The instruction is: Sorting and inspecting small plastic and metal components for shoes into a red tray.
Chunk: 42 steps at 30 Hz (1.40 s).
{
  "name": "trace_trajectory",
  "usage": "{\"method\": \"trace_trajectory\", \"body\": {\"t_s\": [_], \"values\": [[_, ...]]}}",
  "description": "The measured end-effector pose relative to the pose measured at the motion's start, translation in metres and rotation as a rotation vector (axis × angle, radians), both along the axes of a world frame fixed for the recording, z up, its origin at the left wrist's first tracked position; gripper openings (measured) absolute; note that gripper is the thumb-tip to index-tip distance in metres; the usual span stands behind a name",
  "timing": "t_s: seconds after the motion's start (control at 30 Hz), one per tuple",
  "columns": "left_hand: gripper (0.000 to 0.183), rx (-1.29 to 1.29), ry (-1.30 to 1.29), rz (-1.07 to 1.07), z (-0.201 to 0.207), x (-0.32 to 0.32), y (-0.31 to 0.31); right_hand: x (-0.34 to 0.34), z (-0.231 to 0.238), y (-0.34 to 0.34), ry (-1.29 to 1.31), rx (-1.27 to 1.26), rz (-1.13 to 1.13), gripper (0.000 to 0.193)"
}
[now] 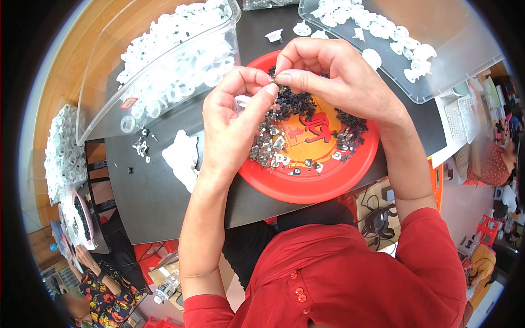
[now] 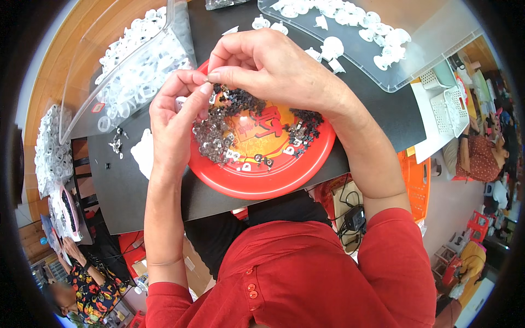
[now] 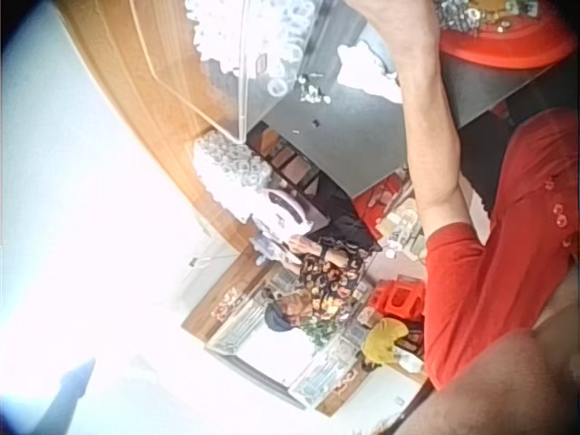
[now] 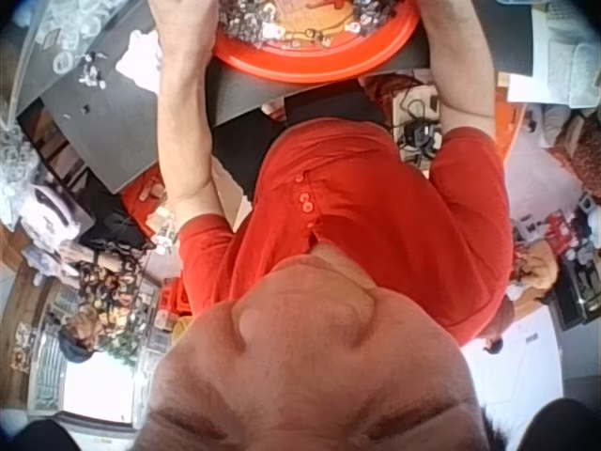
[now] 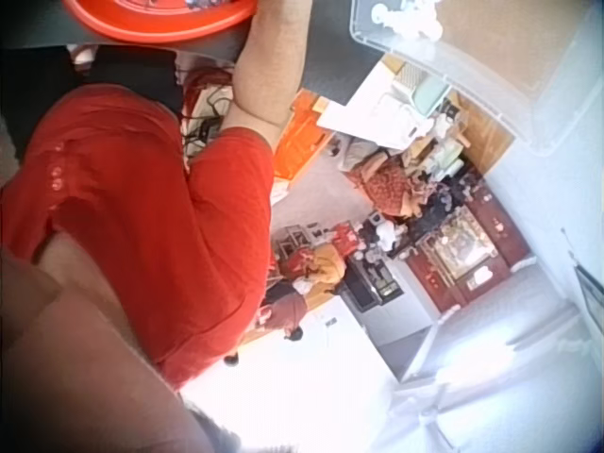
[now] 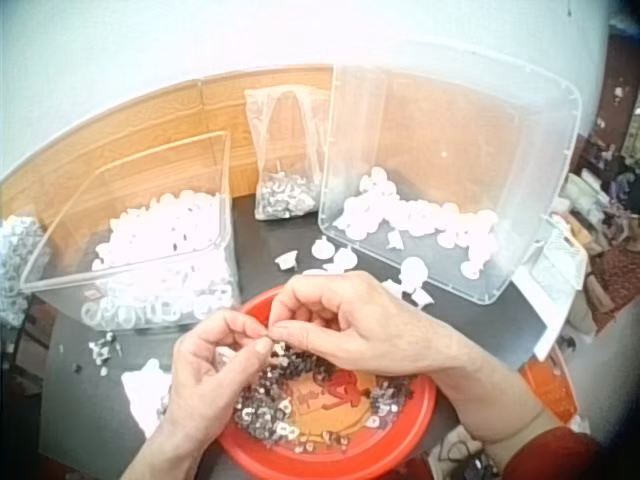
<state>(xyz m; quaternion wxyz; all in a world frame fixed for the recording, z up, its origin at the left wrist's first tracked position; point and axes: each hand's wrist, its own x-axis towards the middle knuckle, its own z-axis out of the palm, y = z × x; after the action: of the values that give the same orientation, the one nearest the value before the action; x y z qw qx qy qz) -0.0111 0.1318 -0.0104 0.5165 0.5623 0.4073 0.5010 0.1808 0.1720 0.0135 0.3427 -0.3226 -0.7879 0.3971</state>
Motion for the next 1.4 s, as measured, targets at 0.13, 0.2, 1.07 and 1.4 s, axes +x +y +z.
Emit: {"method": "trace_trajectory", "body": {"t_s": [0.13, 0.2, 1.07, 1.4], "values": [[0.011, 0.062, 0.068, 0.042, 0.003, 0.002, -0.002, -0.003, 0.003, -0.002, 0.195, -0.332, 0.051, 0.019], [0.011, 0.067, 0.068, 0.05, 0.002, 0.003, -0.002, -0.002, 0.007, -0.003, 0.193, -0.461, 0.063, 0.02], [0.011, 0.018, -0.033, 0.036, 0.0, 0.002, -0.001, -0.003, -0.003, 0.001, 0.071, -0.009, -0.048, 0.013], [0.01, -0.063, -0.028, 0.019, 0.0, 0.0, 0.0, 0.0, 0.006, -0.001, -0.05, 0.205, -0.063, 0.013]]}}
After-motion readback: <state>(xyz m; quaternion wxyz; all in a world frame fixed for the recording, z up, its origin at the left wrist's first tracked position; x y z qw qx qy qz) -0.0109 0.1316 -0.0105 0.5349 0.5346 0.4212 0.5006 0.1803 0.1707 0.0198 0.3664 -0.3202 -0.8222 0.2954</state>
